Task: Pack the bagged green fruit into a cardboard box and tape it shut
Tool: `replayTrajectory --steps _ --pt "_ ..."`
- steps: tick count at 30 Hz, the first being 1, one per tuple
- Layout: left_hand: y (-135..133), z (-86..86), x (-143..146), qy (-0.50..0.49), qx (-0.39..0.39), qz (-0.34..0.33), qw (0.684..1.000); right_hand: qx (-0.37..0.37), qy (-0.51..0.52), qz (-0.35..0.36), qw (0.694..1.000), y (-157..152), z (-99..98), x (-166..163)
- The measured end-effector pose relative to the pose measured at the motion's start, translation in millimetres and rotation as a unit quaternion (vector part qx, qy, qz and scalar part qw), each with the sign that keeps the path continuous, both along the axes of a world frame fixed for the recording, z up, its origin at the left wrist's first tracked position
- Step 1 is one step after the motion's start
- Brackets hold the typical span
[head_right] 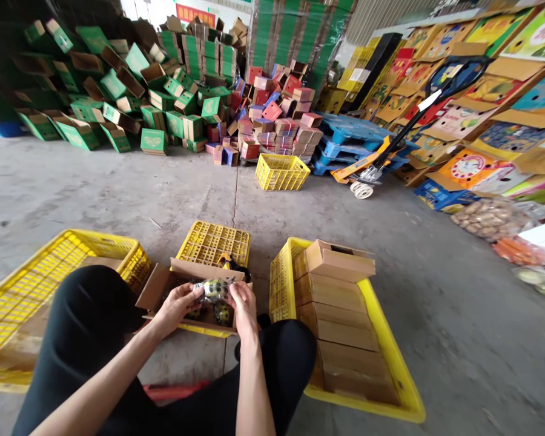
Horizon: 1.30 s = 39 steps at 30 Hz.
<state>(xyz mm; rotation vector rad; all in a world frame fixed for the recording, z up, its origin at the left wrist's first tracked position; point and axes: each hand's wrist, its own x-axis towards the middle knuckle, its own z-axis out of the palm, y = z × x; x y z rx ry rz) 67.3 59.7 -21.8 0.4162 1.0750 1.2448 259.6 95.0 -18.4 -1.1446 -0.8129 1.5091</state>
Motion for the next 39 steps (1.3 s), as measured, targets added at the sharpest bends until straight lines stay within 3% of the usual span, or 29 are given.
replayTrajectory --steps 8,13,18,22,30,39 --pt "2.6 3.5 -2.1 -0.03 -0.025 -0.012 0.999 0.004 0.07 -0.007 0.997 1.8 4.4 -1.7" --pt "3.4 1.9 -4.3 -0.04 -0.035 -0.026 0.998 0.025 -0.006 0.029 0.999 -1.3 7.1 -1.4" --pt "4.9 -0.2 -8.6 -0.065 -0.03 -0.056 0.996 0.017 -0.025 -0.012 0.999 2.1 1.6 -2.1" --pt "3.1 0.6 -8.6 -0.026 0.009 -0.096 0.995 0.022 0.002 -0.029 0.999 3.4 -1.0 -2.7" --pt "3.7 3.6 -3.9 0.001 0.0 -0.008 1.0 0.017 -0.007 -0.001 1.0 2.4 -0.2 -2.5" --pt "2.5 6.1 -1.6 0.013 0.0 -0.008 1.0 -0.005 -0.019 0.023 1.0 1.5 -2.3 -2.0"
